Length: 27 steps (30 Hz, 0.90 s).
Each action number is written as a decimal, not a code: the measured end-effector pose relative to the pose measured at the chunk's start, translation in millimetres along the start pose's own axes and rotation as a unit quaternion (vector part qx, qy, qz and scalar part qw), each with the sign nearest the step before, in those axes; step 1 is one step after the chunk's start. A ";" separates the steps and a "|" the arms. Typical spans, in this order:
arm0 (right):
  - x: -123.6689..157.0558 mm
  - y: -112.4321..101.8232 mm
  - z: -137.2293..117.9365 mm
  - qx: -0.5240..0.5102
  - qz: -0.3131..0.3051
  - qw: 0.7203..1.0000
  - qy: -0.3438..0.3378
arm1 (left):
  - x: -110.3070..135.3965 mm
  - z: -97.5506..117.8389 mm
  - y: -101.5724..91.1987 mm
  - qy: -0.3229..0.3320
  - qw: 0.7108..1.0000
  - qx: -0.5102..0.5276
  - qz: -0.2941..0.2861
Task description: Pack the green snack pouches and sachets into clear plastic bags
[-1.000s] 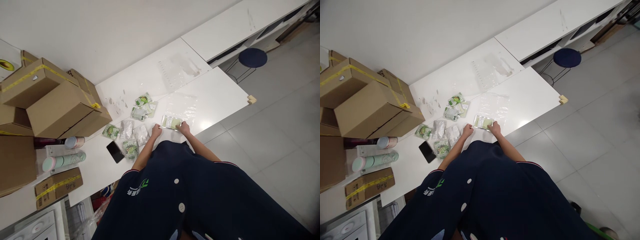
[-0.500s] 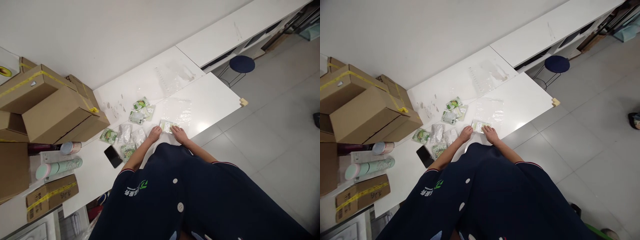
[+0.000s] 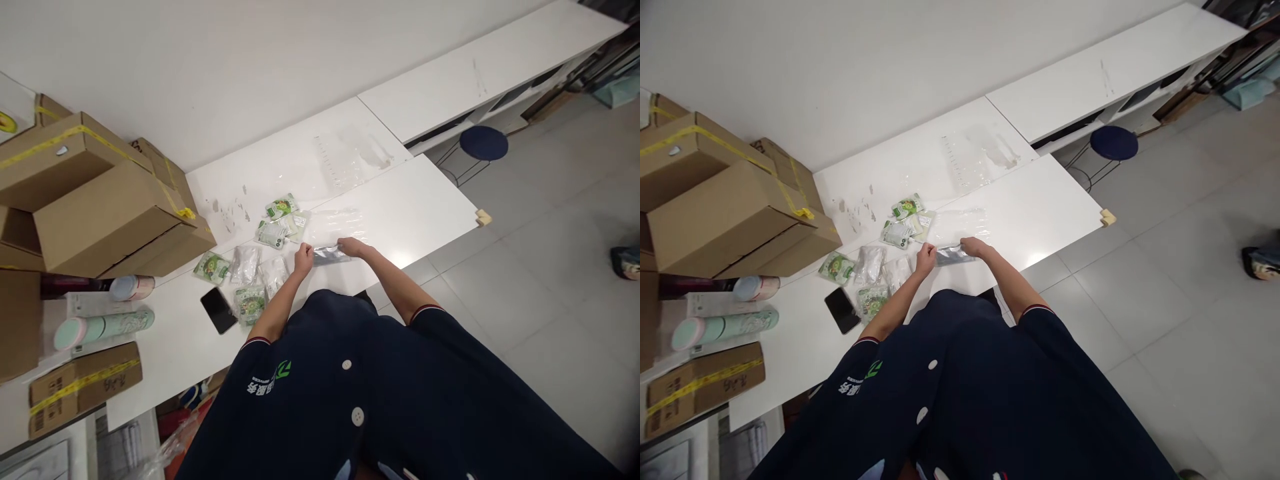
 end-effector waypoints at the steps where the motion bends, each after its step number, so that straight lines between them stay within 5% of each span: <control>1: -6.0 -3.7 -0.4 0.005 0.007 1.000 0.011 | -6.3 -2.7 2.7 -0.023 1.000 -0.003 0.009; 4: -18.9 -5.2 -0.7 0.013 0.019 0.999 0.039 | -16.9 -5.4 5.6 -0.063 0.997 -0.032 0.043; 7: -20.6 -2.4 2.8 0.036 0.074 0.993 0.087 | -12.3 5.2 4.2 0.000 0.992 -0.111 0.067; 10: -11.2 -1.1 1.7 0.085 0.176 0.977 0.083 | 2.3 17.8 20.4 0.125 0.968 -0.213 -0.046; 13: 0.7 7.2 -1.6 0.111 0.219 0.969 0.017 | 15.3 15.6 36.0 0.146 0.937 -0.284 -0.141; 16: 8.8 18.7 0.4 0.114 0.207 0.971 -0.026 | 16.9 11.9 42.8 0.111 0.928 -0.318 -0.159; 21: 1.4 43.4 0.9 0.151 0.082 0.983 -0.061 | 9.9 13.5 52.8 0.078 0.915 -0.346 -0.194; 27: 1.2 40.7 -5.2 0.165 0.115 0.978 -0.061 | 8.3 20.2 41.0 0.127 0.929 -0.319 -0.139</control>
Point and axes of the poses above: each hand's wrist, its own x-axis away from the middle knuckle, its own y-axis out of the palm, z = x × y, the point moved 6 cm from there along -x, towards the middle knuckle, and after that the axes turned 9 degrees about -z, right-handed, at the moved point
